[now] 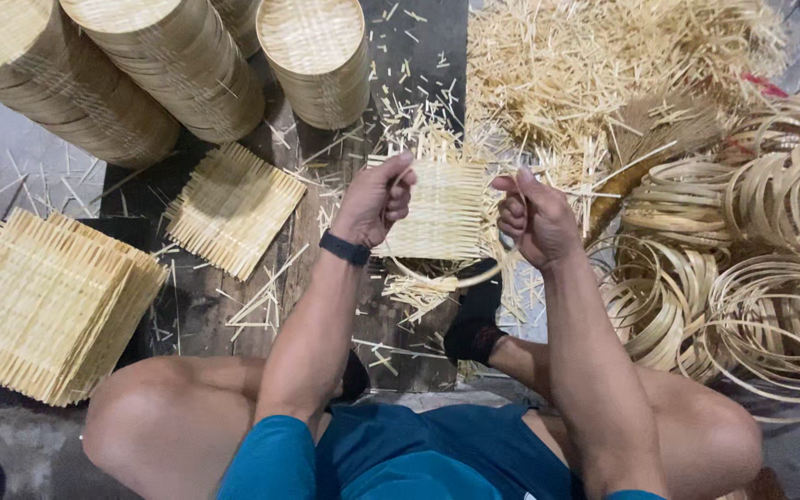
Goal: The person constructs bamboo steamer baskets by placing a woven mat over a round wooden form, trimming the excess material with shears, and fitting a circular bamboo rim around the edge.
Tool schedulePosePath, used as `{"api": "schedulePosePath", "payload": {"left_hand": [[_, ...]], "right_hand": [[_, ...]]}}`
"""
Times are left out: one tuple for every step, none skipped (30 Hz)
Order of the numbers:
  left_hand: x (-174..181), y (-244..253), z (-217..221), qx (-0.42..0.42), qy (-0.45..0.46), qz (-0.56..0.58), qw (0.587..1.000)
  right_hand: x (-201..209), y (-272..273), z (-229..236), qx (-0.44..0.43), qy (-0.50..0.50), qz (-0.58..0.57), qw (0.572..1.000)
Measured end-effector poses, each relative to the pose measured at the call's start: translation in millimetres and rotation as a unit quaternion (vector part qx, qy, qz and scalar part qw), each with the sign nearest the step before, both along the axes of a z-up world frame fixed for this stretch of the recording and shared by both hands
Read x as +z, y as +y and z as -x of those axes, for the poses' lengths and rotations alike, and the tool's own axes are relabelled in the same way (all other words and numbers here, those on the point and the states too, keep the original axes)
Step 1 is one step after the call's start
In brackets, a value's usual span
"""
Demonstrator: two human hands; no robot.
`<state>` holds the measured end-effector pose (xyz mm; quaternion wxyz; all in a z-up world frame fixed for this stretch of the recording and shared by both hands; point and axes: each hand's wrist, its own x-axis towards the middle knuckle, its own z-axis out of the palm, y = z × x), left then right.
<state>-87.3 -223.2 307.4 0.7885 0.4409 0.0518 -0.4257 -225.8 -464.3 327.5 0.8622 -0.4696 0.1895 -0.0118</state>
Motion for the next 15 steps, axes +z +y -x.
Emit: {"api": "schedulePosePath", "payload": {"left_hand": [[-4.5,-1.0,-0.4,0.030,0.014,0.043,0.999],[-9.7,-1.5,-0.9,0.060,0.027,0.086,0.994],[-15.6,-1.9,-1.2,0.059,0.029,0.084,0.994],[-21.7,-2.4,-1.8,0.065,0.045,0.098,0.992],[-27.8,-3.0,-1.3,0.070,0.062,0.112,0.989],[-33.3,-2.6,-2.5,0.070,0.066,0.110,0.989],[-38.1,-0.7,-5.1,0.065,0.066,0.116,0.989],[-42.3,-0.5,-7.2,0.061,0.067,0.123,0.988],[-45.9,-1.9,-8.6,0.062,0.071,0.119,0.988],[-48.8,-3.6,-10.1,0.095,0.048,0.116,0.987],[-51.0,-3.9,-11.3,0.128,0.024,0.113,0.985],[-53.7,-2.9,-11.7,0.128,0.027,0.109,0.985],[-58.3,-3.1,-11.7,0.168,0.042,0.077,0.982],[-65.9,-5.1,-12.6,0.207,0.057,0.043,0.976],[-77.7,-10.3,-14.1,0.208,0.059,0.040,0.976]], "right_hand": [[-5.9,-0.9,0.1,0.000,0.002,-0.003,1.000],[-13.9,-0.5,-0.8,0.009,-0.007,-0.039,0.999],[-22.3,-0.3,-1.5,0.019,-0.015,-0.075,0.997],[-30.7,0.4,-3.2,0.018,-0.013,-0.077,0.997],[-37.9,1.2,-4.3,0.023,-0.034,-0.085,0.996],[-42.5,0.6,-5.1,0.027,-0.055,-0.094,0.994],[-45.9,0.8,-5.6,0.025,-0.051,-0.097,0.994],[-48.2,1.5,-7.1,0.004,-0.025,-0.064,0.998],[-49.6,1.2,-8.8,-0.014,0.002,-0.031,0.999],[-50.9,-0.4,-9.1,-0.013,0.006,-0.034,0.999],[-53.6,-1.9,-10.1,-0.013,0.033,0.088,0.996],[-58.9,-3.7,-12.0,-0.012,0.058,0.208,0.976],[-67.5,-5.4,-15.9,-0.011,0.062,0.205,0.977],[-79.1,-6.4,-21.0,-0.028,0.084,0.235,0.968],[-91.8,-8.3,-25.1,-0.044,0.105,0.265,0.958]]}}
